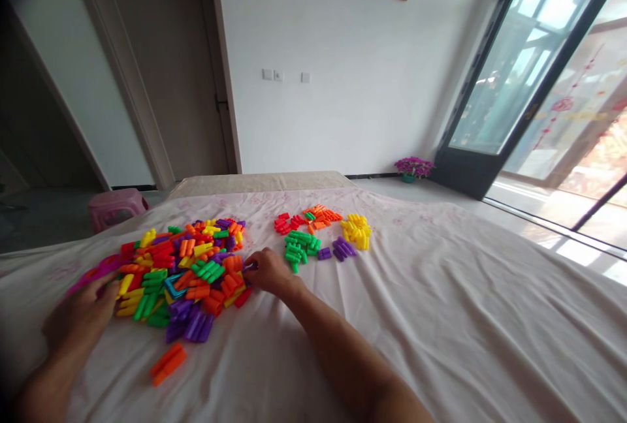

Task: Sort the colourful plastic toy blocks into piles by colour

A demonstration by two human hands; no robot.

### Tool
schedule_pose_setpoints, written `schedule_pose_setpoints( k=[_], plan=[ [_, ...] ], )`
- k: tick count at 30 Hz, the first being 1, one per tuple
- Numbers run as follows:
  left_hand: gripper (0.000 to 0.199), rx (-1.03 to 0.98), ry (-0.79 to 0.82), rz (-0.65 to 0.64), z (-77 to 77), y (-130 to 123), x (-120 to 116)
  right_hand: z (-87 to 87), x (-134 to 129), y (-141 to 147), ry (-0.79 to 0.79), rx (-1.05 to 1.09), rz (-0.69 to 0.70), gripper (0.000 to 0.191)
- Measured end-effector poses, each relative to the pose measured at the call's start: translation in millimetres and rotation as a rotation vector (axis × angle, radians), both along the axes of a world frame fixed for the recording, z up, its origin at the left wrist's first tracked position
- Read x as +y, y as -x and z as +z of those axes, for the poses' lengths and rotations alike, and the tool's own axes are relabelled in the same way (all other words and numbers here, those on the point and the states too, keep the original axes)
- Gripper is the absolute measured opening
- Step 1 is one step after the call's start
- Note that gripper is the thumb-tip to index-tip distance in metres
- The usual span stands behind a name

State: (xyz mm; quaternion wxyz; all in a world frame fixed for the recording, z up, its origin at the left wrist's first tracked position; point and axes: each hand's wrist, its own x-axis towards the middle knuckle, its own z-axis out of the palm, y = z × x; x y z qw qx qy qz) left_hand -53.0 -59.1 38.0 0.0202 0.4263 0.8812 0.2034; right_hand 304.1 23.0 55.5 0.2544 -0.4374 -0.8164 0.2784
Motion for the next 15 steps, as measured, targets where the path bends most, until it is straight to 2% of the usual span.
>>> schedule_pose_setpoints(
  k=[3, 7, 11, 15],
  plan=[
    [0.069, 0.012, 0.002, -0.018, 0.1, 0, -1, 9.6, 14, -18, 0.163, 0.197, 0.015, 0.025],
    [0.068, 0.067, 0.000, -0.021, -3.9, 2, 1, 27.8, 36, -58, 0.205, 0.303, 0.016, 0.025],
    [0.070, 0.027, 0.024, 0.001, -8.8, 7, 5, 46.3, 46, -105, 0.096, 0.066, -0.068, 0.020],
    [0.073, 0.031, 0.067, -0.004, -11.1, 10, 7, 57.9, 48, -147, -0.003, -0.247, -0.311, 0.014]
  ],
)
